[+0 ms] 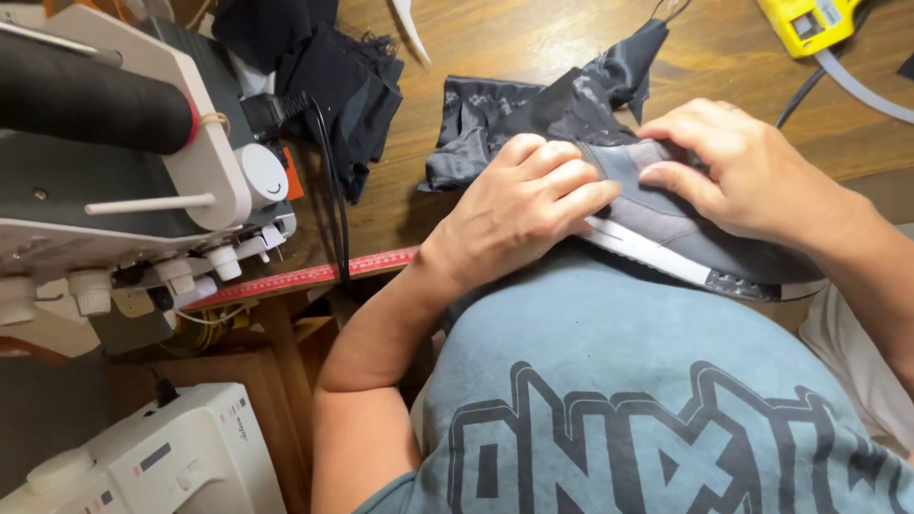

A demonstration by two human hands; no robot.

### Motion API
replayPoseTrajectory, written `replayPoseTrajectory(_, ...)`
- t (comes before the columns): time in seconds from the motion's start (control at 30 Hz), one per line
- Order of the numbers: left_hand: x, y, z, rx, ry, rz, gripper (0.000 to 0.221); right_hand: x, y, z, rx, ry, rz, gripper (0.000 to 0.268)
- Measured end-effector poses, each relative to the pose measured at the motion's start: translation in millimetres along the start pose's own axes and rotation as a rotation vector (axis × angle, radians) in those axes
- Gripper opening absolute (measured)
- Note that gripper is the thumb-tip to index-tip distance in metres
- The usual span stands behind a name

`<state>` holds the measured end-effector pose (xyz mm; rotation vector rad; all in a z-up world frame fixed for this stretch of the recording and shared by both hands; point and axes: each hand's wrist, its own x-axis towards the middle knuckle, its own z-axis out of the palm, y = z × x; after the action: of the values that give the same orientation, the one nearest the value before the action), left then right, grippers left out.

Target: Customizing a sneaker by fitting and trimming black fabric around the heel area

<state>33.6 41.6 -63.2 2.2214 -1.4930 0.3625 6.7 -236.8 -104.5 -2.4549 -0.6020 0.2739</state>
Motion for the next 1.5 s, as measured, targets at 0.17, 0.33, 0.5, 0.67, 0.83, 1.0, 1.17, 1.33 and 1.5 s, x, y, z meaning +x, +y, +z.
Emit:
replayPoseTrajectory(0.17, 7, -14, 16, 0.004, -0.128, -0.028, 0.039, 10, 14, 6, 0.057, -0.069, 0.077, 0.033)
replayPoseTrajectory(0.33, 16, -5, 19, 0.169, -0.044, -0.030, 0.020, 19, 31, 11, 0.112, -0.002, 0.123, 0.023)
replayPoseTrajectory(0.5, 14, -3, 30, 0.311, -0.341, -0.147, 0.049, 27, 32, 4, 0.140, -0.130, 0.151, 0.024)
replayPoseTrajectory(0.67, 17, -9, 45, 0.026, -0.415, -0.023, 0.023, 29, 28, 7, 0.091, -0.188, 0.177, 0.030)
replayPoseTrajectory(0.83, 9, -18, 48, -0.024, -0.233, 0.209, 0.021, 30, 19, 10, 0.110, -0.018, 0.042, 0.030)
replayPoseTrajectory(1.0, 32, -11, 1, 0.200, -0.316, 0.200, 0.024, 30, 27, 31, 0.120, 0.015, 0.022, 0.037)
replayPoseTrajectory(1.17, 22, -18, 6, 0.030, -0.297, 0.335, 0.013, 34, 17, 23, 0.172, -0.086, 0.164, 0.035)
replayPoseTrajectory(1.33, 33, -8, -2, 0.113, -0.204, 0.456, 0.020, 37, 15, 23, 0.191, -0.102, 0.200, 0.034)
replayPoseTrajectory(1.5, 14, -3, 15, 0.489, -0.546, 0.239, 0.017, 41, 15, 25, 0.131, -0.151, 0.215, 0.036)
